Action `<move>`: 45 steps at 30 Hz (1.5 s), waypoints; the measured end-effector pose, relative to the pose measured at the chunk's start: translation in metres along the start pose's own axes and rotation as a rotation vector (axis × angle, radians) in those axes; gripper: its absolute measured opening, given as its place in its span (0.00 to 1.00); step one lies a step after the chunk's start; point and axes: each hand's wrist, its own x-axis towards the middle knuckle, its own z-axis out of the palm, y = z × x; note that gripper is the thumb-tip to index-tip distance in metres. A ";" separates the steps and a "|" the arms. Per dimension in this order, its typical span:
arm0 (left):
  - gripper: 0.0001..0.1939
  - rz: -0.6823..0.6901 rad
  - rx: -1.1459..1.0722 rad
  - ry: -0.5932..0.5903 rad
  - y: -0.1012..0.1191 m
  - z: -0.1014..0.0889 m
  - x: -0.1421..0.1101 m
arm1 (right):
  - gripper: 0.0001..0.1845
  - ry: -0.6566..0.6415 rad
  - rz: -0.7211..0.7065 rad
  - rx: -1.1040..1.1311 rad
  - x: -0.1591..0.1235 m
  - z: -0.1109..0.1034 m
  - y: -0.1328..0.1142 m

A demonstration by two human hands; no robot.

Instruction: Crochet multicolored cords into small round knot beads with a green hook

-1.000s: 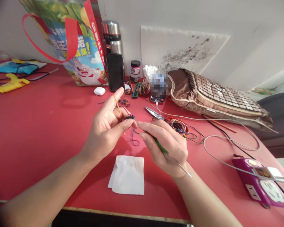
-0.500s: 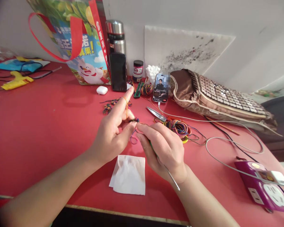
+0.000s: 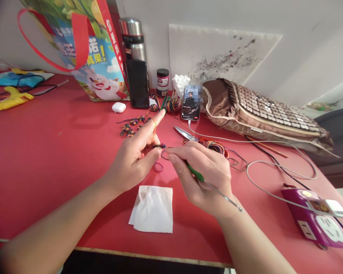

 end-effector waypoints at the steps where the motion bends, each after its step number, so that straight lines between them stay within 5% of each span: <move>1: 0.41 -0.017 -0.018 -0.010 0.000 -0.001 0.000 | 0.10 0.001 0.040 0.030 0.000 -0.001 0.001; 13: 0.43 -0.258 -0.453 -0.185 0.007 -0.009 0.005 | 0.10 0.065 0.673 0.693 0.009 -0.018 0.020; 22: 0.43 -0.295 -0.703 -0.174 0.004 -0.005 0.006 | 0.13 0.025 0.699 0.918 0.007 -0.009 0.017; 27: 0.45 -0.296 -0.800 -0.095 0.004 0.005 0.005 | 0.11 0.143 0.644 0.928 0.003 0.006 0.007; 31: 0.44 -0.253 -0.755 -0.022 0.007 0.008 0.004 | 0.12 0.272 0.703 0.911 0.002 0.018 0.006; 42: 0.34 -0.238 -0.552 0.125 0.007 0.000 0.007 | 0.12 0.260 0.792 0.985 0.002 0.026 0.010; 45: 0.38 -0.269 -0.538 0.162 0.009 -0.001 0.009 | 0.11 0.266 0.796 0.989 0.001 0.029 0.008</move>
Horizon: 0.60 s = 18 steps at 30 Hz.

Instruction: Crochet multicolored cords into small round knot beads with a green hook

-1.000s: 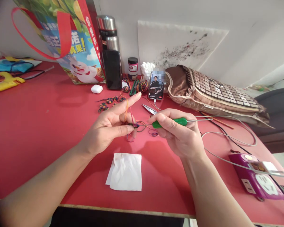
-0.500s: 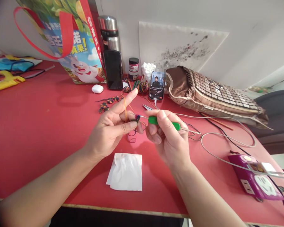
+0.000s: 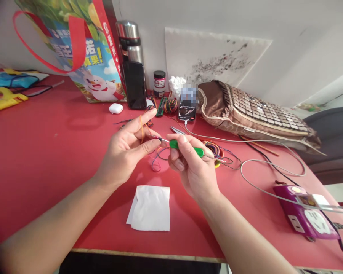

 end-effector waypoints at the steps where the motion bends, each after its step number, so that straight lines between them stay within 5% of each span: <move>1: 0.40 -0.008 -0.003 0.009 0.001 0.000 0.000 | 0.10 -0.001 -0.001 0.002 0.000 0.000 0.001; 10: 0.43 -0.055 -0.039 0.021 0.000 -0.005 0.004 | 0.11 -0.095 0.035 -0.083 0.001 -0.005 -0.006; 18: 0.44 -0.057 -0.047 0.014 0.002 -0.002 0.003 | 0.11 -0.046 -0.113 -0.145 -0.003 -0.002 -0.001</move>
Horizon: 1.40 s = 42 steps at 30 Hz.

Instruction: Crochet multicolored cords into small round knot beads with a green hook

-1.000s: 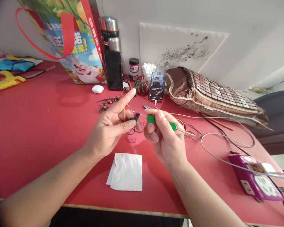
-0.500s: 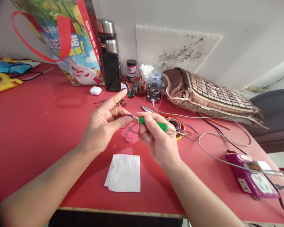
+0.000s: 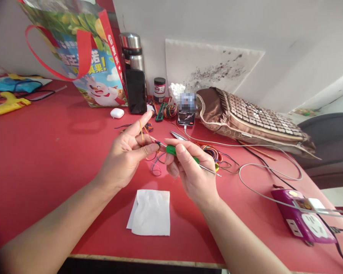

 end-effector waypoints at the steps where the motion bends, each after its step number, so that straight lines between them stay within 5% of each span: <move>1: 0.44 0.006 0.032 0.002 0.001 0.001 -0.001 | 0.12 0.000 -0.003 -0.022 0.000 0.000 0.000; 8: 0.49 0.109 0.232 0.040 -0.004 0.006 -0.008 | 0.11 0.030 -0.130 -0.246 -0.008 -0.001 0.009; 13: 0.49 0.057 0.129 -0.002 -0.007 0.009 -0.008 | 0.13 0.135 -0.322 -0.542 -0.020 0.004 0.018; 24: 0.50 0.012 0.058 -0.073 0.010 -0.002 -0.002 | 0.12 0.011 -0.192 -0.212 -0.017 0.002 0.014; 31: 0.55 -0.011 0.038 -0.068 -0.003 0.007 -0.005 | 0.12 0.076 -0.502 -0.776 -0.017 0.005 0.012; 37: 0.62 -0.085 -0.121 -0.103 0.003 0.007 -0.003 | 0.20 0.003 -0.762 -0.793 -0.017 0.003 0.013; 42: 0.58 -0.087 -0.121 -0.181 0.011 -0.002 -0.001 | 0.17 -0.037 -0.563 -0.575 -0.017 -0.005 0.013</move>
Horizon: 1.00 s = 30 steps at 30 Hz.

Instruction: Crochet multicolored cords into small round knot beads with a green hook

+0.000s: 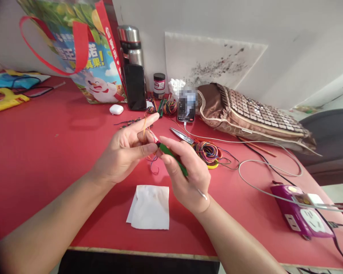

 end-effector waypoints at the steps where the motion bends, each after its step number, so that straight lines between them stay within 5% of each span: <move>1: 0.58 -0.004 0.006 -0.009 0.001 -0.002 0.000 | 0.16 0.007 0.073 0.064 -0.001 0.000 0.001; 7: 0.56 0.001 0.001 0.014 0.001 -0.009 0.003 | 0.14 0.061 0.336 0.346 0.001 0.003 0.000; 22: 0.27 0.053 0.056 -0.012 0.009 -0.013 0.005 | 0.09 0.083 0.442 0.554 0.022 -0.001 -0.010; 30: 0.20 0.055 0.043 -0.036 0.009 -0.014 0.005 | 0.09 0.076 0.442 0.547 0.026 -0.007 -0.007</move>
